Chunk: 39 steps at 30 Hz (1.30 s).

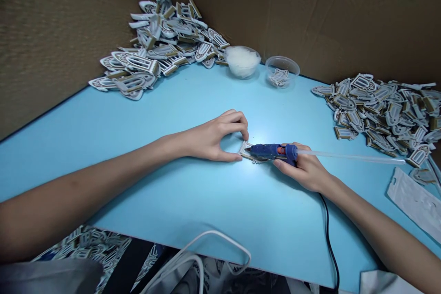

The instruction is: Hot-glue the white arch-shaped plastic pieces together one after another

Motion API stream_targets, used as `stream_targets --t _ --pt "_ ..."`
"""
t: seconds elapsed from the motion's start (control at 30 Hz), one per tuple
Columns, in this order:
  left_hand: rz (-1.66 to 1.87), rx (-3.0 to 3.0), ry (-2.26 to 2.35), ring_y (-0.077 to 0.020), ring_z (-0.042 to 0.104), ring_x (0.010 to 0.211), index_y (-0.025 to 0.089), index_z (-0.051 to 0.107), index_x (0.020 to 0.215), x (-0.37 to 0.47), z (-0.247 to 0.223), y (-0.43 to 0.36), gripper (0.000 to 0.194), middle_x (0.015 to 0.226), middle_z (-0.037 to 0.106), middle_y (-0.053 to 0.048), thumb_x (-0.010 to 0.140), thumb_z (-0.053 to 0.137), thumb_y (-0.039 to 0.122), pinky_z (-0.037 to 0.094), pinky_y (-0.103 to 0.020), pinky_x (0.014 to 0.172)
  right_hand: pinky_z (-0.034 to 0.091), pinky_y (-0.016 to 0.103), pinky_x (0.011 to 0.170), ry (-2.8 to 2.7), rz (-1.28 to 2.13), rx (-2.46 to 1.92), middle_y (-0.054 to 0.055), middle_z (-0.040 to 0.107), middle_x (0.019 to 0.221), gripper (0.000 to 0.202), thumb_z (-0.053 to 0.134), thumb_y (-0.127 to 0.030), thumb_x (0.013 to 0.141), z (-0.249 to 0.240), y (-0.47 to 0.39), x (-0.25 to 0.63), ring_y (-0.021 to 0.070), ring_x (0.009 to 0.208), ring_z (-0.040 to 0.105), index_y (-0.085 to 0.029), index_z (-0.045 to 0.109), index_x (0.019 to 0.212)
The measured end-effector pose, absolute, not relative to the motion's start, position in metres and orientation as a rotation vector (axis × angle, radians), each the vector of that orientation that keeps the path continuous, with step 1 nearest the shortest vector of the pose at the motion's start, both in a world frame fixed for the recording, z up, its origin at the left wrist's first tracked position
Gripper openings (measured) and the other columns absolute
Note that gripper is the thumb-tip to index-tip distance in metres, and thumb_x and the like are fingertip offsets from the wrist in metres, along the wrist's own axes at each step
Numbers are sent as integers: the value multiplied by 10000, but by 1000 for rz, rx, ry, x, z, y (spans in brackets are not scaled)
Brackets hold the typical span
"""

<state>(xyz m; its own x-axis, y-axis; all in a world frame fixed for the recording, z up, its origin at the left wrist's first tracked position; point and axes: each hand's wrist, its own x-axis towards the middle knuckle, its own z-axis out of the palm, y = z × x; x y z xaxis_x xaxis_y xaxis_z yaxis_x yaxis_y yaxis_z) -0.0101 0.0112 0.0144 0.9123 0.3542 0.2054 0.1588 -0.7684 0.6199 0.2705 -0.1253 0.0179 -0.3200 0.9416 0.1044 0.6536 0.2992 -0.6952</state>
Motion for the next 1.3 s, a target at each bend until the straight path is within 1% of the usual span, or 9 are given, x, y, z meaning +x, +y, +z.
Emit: stream_targets --t 0.2,0.4,0.5,0.67,0.93,1.17,1.3 --pt "414 2416 351 -290 558 1147 193 697 1055 -11 14 13 364 1164 607 -99 866 833 472 430 -416 1063 419 315 633 -2077 771 -1460 16 613 678 416 583 -500 1022 24 -125 269 183 660 545 -211 670 735" --pt "424 2412 354 -283 571 1130 199 707 1046 -10 13 15 380 1155 620 -94 844 869 476 428 -407 1060 421 319 642 -2079 787 -1481 10 559 643 431 577 -491 1023 28 -125 266 185 656 525 -220 617 690" --pt "430 2411 355 -281 575 1124 198 712 1045 -10 12 15 379 1151 624 -91 841 874 473 428 -405 1058 411 314 625 -2085 774 -1493 8 549 634 453 558 -509 1024 28 -125 265 183 647 520 -221 590 677" --pt "453 2407 336 -282 580 1118 184 719 1043 -10 11 15 381 1147 624 -97 839 880 462 433 -402 1049 404 308 620 -2101 758 -1505 4 537 628 447 545 -488 1022 29 -126 264 181 649 519 -219 549 665" --pt "461 2410 334 -280 584 1114 195 716 1039 -11 11 15 361 1142 630 -90 840 881 447 445 -413 1051 404 309 617 -2122 744 -1485 0 525 624 450 535 -483 1040 27 -126 267 180 640 504 -220 563 677" --pt "462 2414 335 -278 588 1117 192 717 1037 -11 11 14 355 1140 632 -88 833 890 425 452 -411 1043 386 303 589 -2115 728 -1468 -4 525 618 467 537 -488 1037 27 -125 265 166 612 489 -222 519 654" --pt "458 2407 348 -279 588 1125 200 718 1029 -11 13 13 355 1139 636 -85 828 892 434 456 -405 1035 386 304 597 -2106 749 -1470 -3 532 629 450 541 -486 1037 28 -125 266 168 619 493 -220 531 673"
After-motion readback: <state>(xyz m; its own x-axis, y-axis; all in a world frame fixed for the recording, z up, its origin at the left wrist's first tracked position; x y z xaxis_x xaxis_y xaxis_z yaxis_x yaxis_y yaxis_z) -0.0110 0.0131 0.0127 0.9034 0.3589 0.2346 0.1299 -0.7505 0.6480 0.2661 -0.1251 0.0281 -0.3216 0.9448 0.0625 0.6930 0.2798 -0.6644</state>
